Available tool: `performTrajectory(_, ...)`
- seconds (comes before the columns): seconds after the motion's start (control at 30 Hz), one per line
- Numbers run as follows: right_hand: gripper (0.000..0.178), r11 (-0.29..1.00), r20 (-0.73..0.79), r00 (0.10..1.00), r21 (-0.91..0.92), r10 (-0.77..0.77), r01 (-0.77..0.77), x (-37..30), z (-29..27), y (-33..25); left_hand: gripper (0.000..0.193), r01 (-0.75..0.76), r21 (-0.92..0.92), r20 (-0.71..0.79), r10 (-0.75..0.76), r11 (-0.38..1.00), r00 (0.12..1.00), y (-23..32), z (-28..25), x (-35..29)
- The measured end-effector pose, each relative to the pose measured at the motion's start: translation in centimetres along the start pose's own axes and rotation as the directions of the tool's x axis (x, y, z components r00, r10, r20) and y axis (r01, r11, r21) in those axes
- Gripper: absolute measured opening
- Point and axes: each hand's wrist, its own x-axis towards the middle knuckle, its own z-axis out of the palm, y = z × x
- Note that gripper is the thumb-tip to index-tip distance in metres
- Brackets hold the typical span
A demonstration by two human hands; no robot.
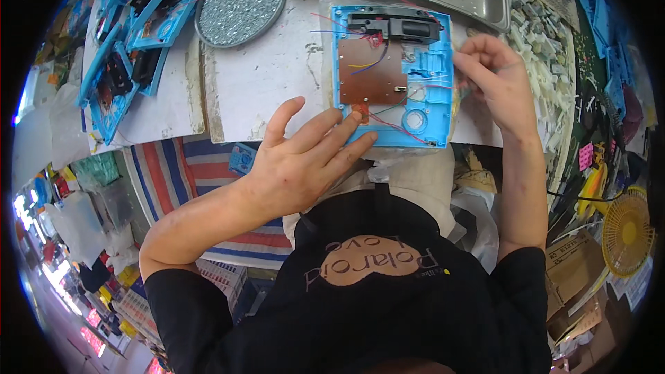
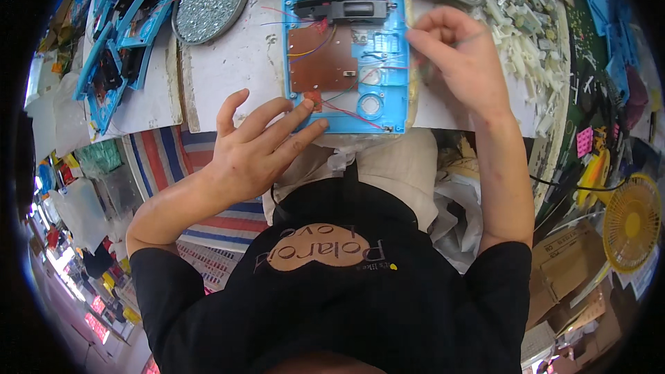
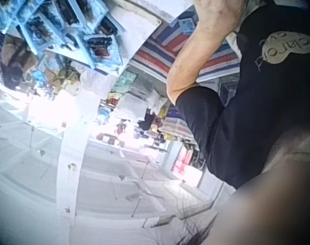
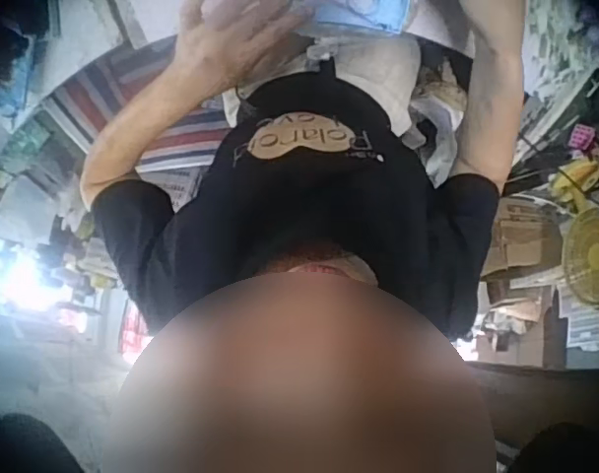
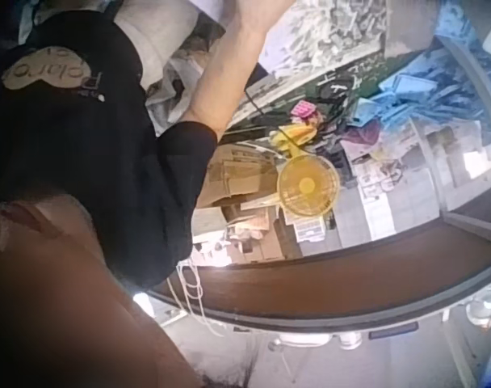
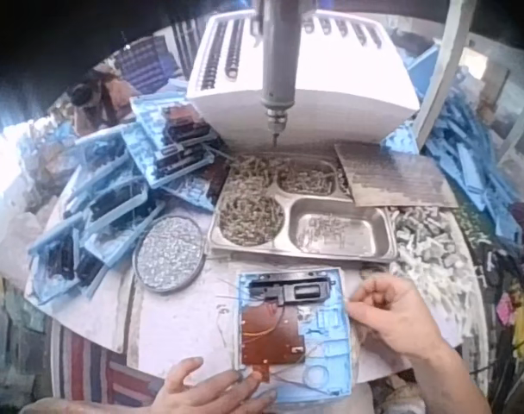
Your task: The recorder is assembling the internal components and housing of a blue electronic device, using a screwdriver and a soldering iron.
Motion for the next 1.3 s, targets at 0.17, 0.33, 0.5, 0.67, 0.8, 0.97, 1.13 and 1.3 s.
performTrajectory(0.17,0.007,0.988,-0.300,0.954,0.144,-0.011,0.057,-6.0,0.5,1.5,0.055,0.025,-0.197,-0.147,-0.054,0.980,0.988,0.6,-0.3,0.3)
performTrajectory(0.33,0.019,0.683,0.351,0.674,-0.120,-0.650,0.720,-12.2,3.5,-0.9,0.053,0.001,-0.466,-0.236,-0.125,0.885,0.964,4.9,1.4,3.1)
performTrajectory(0.5,0.038,0.821,0.506,0.709,-0.004,-0.491,0.571,-10.3,2.8,-2.9,0.041,-0.118,-0.478,-0.154,0.049,0.870,0.987,4.9,2.2,2.5)
performTrajectory(0.67,0.047,0.352,0.537,0.670,-0.580,-0.513,0.735,-6.7,4.6,-1.4,0.023,-0.063,-0.466,-0.322,-0.103,0.883,0.941,1.9,2.3,-0.1)
performTrajectory(0.8,0.047,0.339,0.466,0.697,-0.638,-0.545,0.691,-6.5,7.4,-1.5,0.009,0.250,-0.493,-0.304,-0.434,0.833,0.848,-0.8,1.6,-1.3)
performTrajectory(0.97,0.044,0.354,0.480,0.689,-0.613,-0.543,0.706,-7.2,8.8,-1.1,0.013,0.256,-0.426,-0.106,-0.329,0.868,0.938,0.9,2.9,-3.7)
performTrajectory(1.13,0.034,0.358,0.420,0.669,-0.607,-0.613,0.709,-6.9,10.8,-0.1,0.016,0.266,-0.488,0.080,-0.260,0.831,0.962,3.7,5.0,-4.8)
performTrajectory(1.3,0.029,0.347,0.347,0.718,-0.697,-0.603,0.628,-6.4,12.1,0.7,0.020,0.127,-0.538,0.104,-0.084,0.833,0.991,1.1,2.4,-3.9)
